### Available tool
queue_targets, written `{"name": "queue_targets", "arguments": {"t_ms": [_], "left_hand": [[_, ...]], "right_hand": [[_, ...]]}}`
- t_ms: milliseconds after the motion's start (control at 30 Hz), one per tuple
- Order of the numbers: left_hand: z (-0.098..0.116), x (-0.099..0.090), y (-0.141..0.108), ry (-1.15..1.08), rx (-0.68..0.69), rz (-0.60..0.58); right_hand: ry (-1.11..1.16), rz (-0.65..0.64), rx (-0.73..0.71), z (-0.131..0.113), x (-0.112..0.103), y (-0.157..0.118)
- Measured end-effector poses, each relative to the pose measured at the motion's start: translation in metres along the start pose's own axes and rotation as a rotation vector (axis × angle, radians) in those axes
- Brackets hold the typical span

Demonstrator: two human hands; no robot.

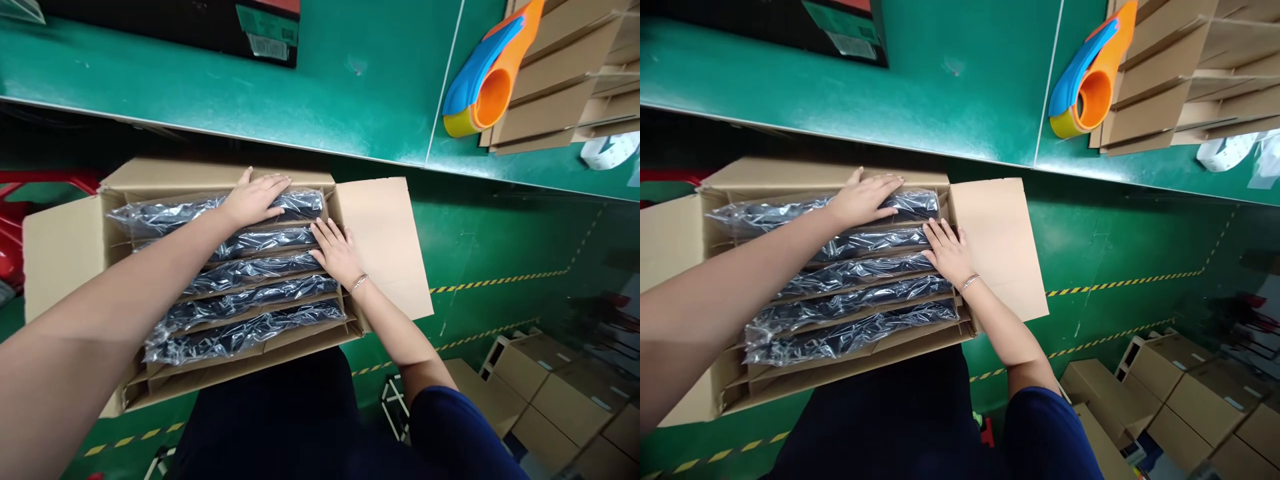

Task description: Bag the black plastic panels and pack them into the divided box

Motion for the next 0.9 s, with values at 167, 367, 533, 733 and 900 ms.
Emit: {"name": "queue_targets", "arguments": {"t_ms": [167,367,533,733,900], "left_hand": [[-0.008,0.000,0.006,-0.038,-0.021,-0.001],[-0.008,-0.002,0.007,-0.079,-0.031,0.014],[-0.007,-0.004,0.006,-0.083,-0.030,0.010],[-0.004,-0.007,0.007,-0.054,-0.029,-0.014],[0.003,-0.019,-0.003,-0.130,-0.109,0.020]], "right_hand": [[-0.005,-0.012,0.019,-0.001,0.002,0.007],[0.041,-0.007,0.002,0.008,-0.010,0.014],[-0.019,-0.044,-0.067,0.017,-0.024,0.034],[-0.106,-0.102,-0.084,0.018,-0.024,0.065],[-0.137,-0.082,-0.063,0.026,-0.019,0.082]]}}
Point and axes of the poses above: each hand's wrist, its own y-axis towards the middle knuckle, its own x-axis out of the palm, z = x × y, the point moved 2 cm from there along y, towards the middle knuckle, and after that the axes turned 6 degrees about y, right-handed, at the moved point
